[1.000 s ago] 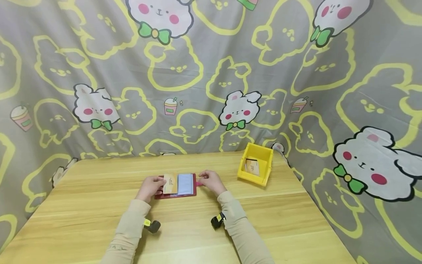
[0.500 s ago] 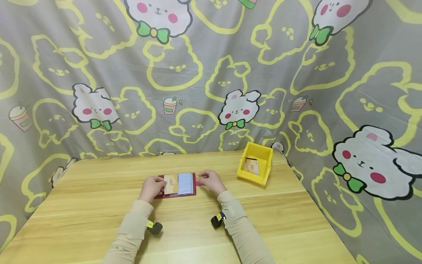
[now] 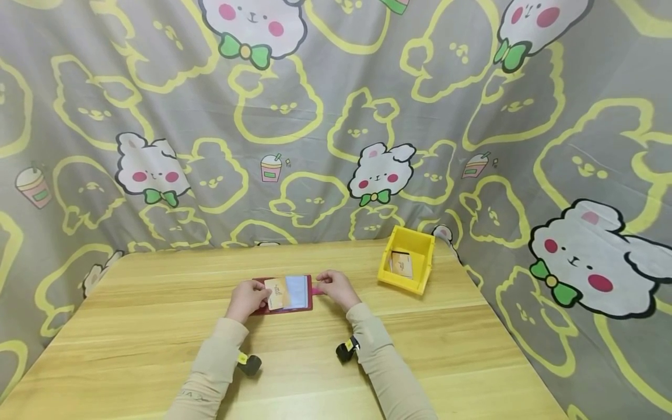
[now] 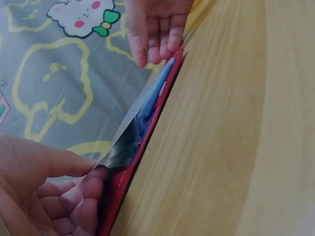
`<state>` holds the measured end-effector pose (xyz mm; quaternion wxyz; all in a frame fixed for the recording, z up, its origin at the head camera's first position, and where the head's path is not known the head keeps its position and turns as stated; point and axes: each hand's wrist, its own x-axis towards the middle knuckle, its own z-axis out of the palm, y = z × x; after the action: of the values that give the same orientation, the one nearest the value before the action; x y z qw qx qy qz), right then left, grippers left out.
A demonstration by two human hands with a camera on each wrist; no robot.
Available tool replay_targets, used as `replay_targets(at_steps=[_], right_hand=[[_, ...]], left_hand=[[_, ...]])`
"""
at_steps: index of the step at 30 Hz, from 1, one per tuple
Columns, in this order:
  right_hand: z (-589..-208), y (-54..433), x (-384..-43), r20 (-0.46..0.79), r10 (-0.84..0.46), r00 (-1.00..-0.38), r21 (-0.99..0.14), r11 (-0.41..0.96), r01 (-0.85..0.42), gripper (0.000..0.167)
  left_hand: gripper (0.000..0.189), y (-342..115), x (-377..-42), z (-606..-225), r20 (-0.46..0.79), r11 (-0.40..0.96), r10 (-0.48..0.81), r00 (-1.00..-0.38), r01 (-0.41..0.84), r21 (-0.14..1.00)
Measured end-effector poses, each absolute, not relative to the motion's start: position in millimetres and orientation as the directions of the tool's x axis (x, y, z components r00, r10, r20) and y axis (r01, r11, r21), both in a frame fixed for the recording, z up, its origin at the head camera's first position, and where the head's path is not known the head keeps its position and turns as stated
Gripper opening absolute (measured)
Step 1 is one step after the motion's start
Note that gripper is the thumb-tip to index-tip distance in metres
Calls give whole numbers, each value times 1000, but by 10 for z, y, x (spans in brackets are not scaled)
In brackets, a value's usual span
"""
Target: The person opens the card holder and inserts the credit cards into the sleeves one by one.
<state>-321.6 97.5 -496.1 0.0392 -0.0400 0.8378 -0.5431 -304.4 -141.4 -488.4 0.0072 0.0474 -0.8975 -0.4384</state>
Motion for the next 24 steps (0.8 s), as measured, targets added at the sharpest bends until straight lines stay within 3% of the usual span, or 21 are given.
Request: replay_targets(at_steps=[13,24], right_hand=[[-4963,988,-3218,-25,-114,-993,-915,403,-23,24],[-4995,992,-3231,-17,-121,-993,-923,384,-31,24]], left_hand=[[20,-1347,-3005,-4858,-27,631,-121,-992,-98,769],[16,-1274,-2958,-4822,-12,711,-55,-998,-48,702]])
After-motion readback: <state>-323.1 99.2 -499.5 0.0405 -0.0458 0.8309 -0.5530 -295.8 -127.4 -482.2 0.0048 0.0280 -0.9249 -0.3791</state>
